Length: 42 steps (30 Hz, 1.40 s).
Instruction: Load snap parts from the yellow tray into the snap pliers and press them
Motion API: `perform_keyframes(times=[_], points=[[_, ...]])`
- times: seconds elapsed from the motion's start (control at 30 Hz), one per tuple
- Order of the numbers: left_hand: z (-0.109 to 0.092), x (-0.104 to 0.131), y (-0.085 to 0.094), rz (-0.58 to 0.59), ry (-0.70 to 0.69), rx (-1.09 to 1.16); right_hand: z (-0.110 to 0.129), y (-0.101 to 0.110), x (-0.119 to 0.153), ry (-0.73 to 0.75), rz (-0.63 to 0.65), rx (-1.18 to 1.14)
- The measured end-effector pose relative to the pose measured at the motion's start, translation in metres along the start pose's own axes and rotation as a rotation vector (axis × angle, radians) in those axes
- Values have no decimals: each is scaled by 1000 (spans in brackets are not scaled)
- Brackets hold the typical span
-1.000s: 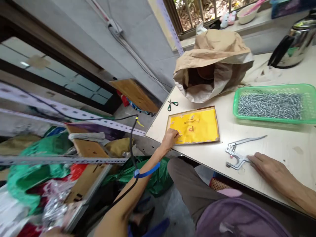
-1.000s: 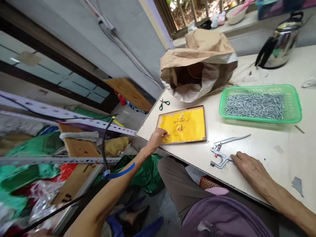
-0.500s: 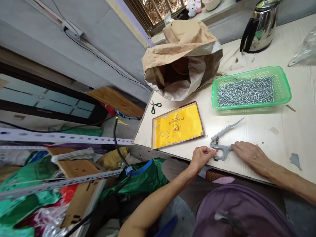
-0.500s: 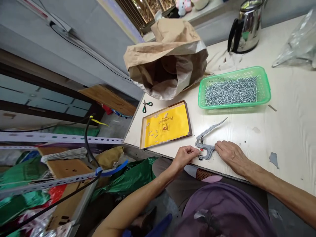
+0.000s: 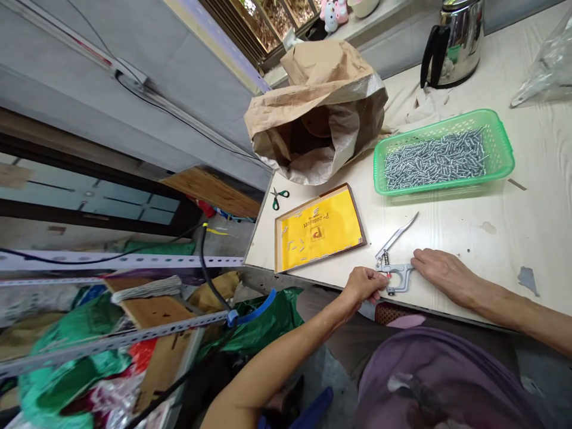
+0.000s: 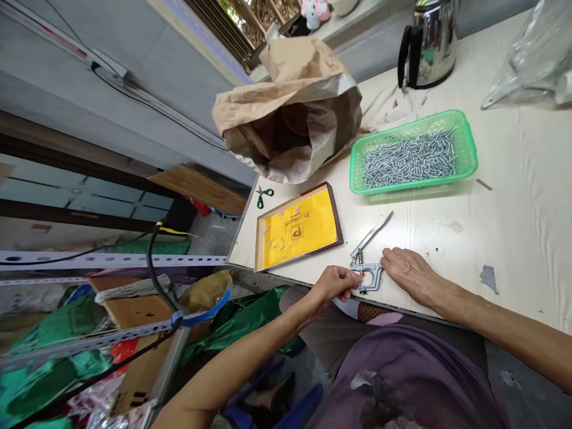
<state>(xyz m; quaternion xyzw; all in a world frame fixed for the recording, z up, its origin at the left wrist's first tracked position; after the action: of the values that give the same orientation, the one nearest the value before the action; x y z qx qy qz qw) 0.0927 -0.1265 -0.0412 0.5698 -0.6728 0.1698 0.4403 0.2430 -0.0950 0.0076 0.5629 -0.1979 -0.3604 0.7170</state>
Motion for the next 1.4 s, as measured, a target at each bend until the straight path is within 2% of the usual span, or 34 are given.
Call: perform_keyframes(times=[0.13, 0.37, 0.57, 0.7, 0.8, 0.93, 1.03, 1.17, 1.4], points=[[5, 3, -2, -41, 41, 117, 0, 0, 0, -7, 31, 26], [7, 6, -5, -77, 23, 174, -1, 1, 3, -5, 7, -105], [12, 11, -7, -86, 67, 212, -12, -17, 10, -41, 44, -158], [11, 8, -8, -56, 65, 207, -18, -33, 17, -36, 45, -169], [7, 7, -9, -25, 73, 151, -18, -38, 19, -24, 53, -159], [3, 7, -11, -7, 57, 95, -13, -28, 16, -17, 84, -118], [4, 7, -11, -9, 37, 98, -12, -8, 7, -13, 88, -60], [7, 7, -12, -13, 18, 112, -24, 14, -14, -13, 48, 57], [4, 10, -12, -36, 34, 114, -42, 5, -41, 21, 137, 116]])
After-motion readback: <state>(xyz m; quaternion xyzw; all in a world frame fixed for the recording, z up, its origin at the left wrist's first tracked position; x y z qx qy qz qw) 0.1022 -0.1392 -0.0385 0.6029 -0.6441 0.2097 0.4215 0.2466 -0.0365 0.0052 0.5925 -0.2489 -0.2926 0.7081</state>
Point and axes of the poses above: each hand's wrist, its own x-axis away from the middle knuckle, its own y-axis out of the back of the hand, z = x × y, the point moved 9 cm from there along -x, towards the middle knuckle, and after that the axes turned 7 degrees about -y, right-handed, at the moved point
